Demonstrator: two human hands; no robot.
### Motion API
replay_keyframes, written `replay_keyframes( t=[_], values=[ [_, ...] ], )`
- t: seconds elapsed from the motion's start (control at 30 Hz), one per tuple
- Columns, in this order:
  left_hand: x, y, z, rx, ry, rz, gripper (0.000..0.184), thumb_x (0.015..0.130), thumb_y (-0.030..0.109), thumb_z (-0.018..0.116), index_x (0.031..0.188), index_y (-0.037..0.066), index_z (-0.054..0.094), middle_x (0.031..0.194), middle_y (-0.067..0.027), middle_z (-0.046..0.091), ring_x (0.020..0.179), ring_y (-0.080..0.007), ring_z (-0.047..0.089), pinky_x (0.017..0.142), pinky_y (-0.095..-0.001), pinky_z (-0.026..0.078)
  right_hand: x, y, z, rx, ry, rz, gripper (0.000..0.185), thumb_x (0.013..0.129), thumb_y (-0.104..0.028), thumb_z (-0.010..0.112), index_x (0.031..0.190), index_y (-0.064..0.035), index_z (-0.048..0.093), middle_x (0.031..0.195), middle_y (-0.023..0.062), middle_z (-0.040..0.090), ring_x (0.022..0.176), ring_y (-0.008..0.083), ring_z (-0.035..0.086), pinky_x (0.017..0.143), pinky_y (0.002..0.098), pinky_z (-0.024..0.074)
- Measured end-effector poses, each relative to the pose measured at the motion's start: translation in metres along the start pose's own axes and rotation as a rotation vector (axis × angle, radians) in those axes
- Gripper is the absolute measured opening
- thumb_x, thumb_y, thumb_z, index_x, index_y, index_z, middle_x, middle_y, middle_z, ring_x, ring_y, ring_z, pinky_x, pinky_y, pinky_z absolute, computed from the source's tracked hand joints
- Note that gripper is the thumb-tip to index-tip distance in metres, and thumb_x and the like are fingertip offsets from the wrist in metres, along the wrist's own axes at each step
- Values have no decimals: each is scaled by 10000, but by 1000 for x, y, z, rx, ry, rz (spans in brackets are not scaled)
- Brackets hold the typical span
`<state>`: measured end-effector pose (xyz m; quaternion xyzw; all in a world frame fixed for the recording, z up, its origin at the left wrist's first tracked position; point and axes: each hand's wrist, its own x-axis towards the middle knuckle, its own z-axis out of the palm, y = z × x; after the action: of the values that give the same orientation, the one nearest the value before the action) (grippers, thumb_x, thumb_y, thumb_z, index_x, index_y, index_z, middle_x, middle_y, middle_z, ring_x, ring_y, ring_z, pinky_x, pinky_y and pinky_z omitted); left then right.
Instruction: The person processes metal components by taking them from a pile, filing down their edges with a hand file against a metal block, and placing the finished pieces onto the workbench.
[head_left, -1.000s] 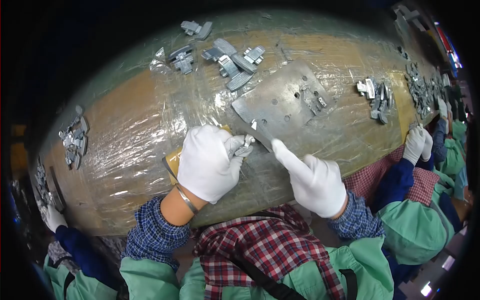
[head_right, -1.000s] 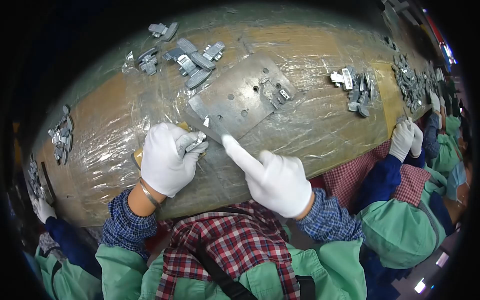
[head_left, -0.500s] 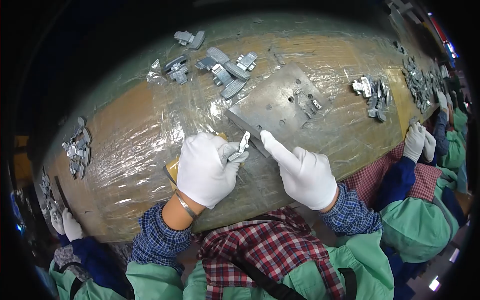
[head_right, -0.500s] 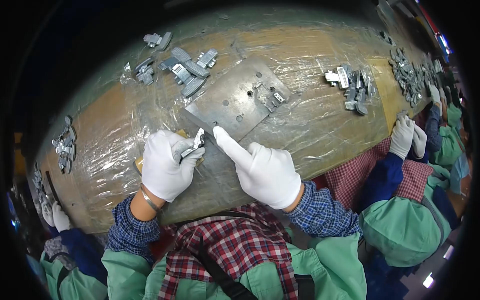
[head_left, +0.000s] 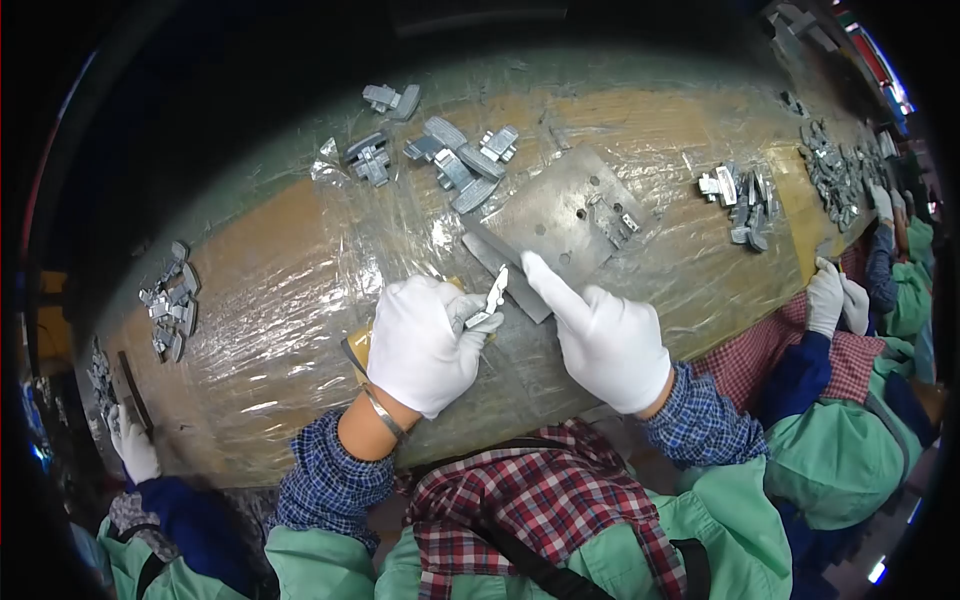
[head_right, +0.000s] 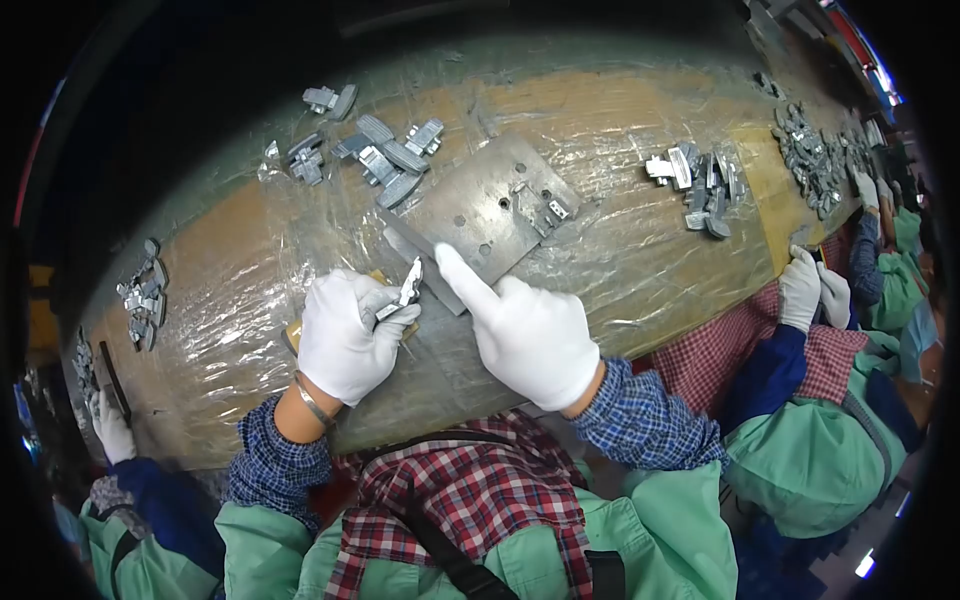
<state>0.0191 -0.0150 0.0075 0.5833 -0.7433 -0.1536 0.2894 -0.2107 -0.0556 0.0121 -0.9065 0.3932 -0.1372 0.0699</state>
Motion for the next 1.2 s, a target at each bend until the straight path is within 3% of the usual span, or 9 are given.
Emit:
replay_keyframes(
  t=[0.27, 0.4, 0.43, 0.6, 0.73, 0.83, 0.97, 1.1, 1.2],
  values=[
    [1, -2, -4, 56, -126, -109, 217, 879, 335, 735, 860, 126, 790, 743, -118, 695, 735, -344, 692, 682, -474, 554, -8, -9, -5, 162, 26, 55, 696, 848, 14, 620, 1507, -205, 590, 745, 120, 641, 600, 321, 643, 593, 433, 548],
    [-4, 0, -4, 202, -157, 0, 229, 892, 317, 680, 998, 132, 764, 740, -85, 686, 759, -294, 706, 684, -443, 533, 15, 9, 13, 778, 80, 240, 341, 1043, -85, 586, 1360, 11, 665, 852, 82, 723, 574, 129, 583, 557, 278, 451],
    [-11, -1, 11, 309, -71, 70, 352, 907, 283, 654, 1216, 122, 700, 774, -76, 687, 795, -269, 702, 711, -420, 513, 17, 6, 3, 1096, -76, 518, 309, 1068, -113, 583, 1313, 47, 683, 862, 41, 716, 579, 67, 537, 540, 229, 400],
    [-24, 6, 13, 318, -50, 48, 684, 916, 207, 667, 1555, 93, 451, 861, -109, 701, 836, -300, 696, 761, -438, 513, 44, -12, 8, 1311, -133, 481, 235, 1014, -109, 692, 1197, 37, 715, 966, -7, 693, 727, 33, 562, 624, 198, 438],
    [-21, -3, -2, -315, 87, -59, 1008, 915, 274, 740, 1675, 69, 111, 1104, -240, 708, 914, -395, 714, 911, -460, 558, 41, -28, 4, 1040, 117, 439, 211, 976, -46, 726, 1178, 13, 723, 1000, 9, 715, 842, 65, 643, 714, 219, 508],
    [-18, 1, -18, -730, -93, -365, 766, 939, 398, 731, 1567, 60, 449, 982, -208, 754, 899, -376, 741, 844, -470, 591, 33, -45, 9, 1071, 279, 305, 182, 948, 17, 747, 1129, 21, 728, 1049, 65, 760, 917, 112, 698, 838, 244, 563],
    [-19, 8, -11, 1, 37, -172, 350, 941, 389, 704, 946, 52, 799, 777, -194, 694, 719, -391, 673, 701, -492, 549, 32, -48, 9, 1004, 281, 235, 201, 987, 2, 704, 1188, 20, 706, 1017, 46, 756, 863, 72, 672, 761, 221, 535],
    [-16, 5, 11, 197, 133, -82, 298, 953, 351, 690, 984, 78, 806, 740, -138, 683, 741, -358, 637, 682, -494, 503, 22, -37, -9, 1155, 232, 573, 218, 1040, -36, 633, 1241, 36, 678, 989, 59, 736, 859, 85, 675, 776, 220, 518],
    [-11, 9, 15, 339, 66, -78, 309, 956, 352, 688, 1034, 76, 801, 743, -129, 680, 731, -351, 625, 671, -487, 490, -2, -19, 3, 1128, 212, 459, 247, 1041, -58, 628, 1260, 48, 671, 921, 59, 735, 797, 90, 675, 737, 231, 520]
  ],
)
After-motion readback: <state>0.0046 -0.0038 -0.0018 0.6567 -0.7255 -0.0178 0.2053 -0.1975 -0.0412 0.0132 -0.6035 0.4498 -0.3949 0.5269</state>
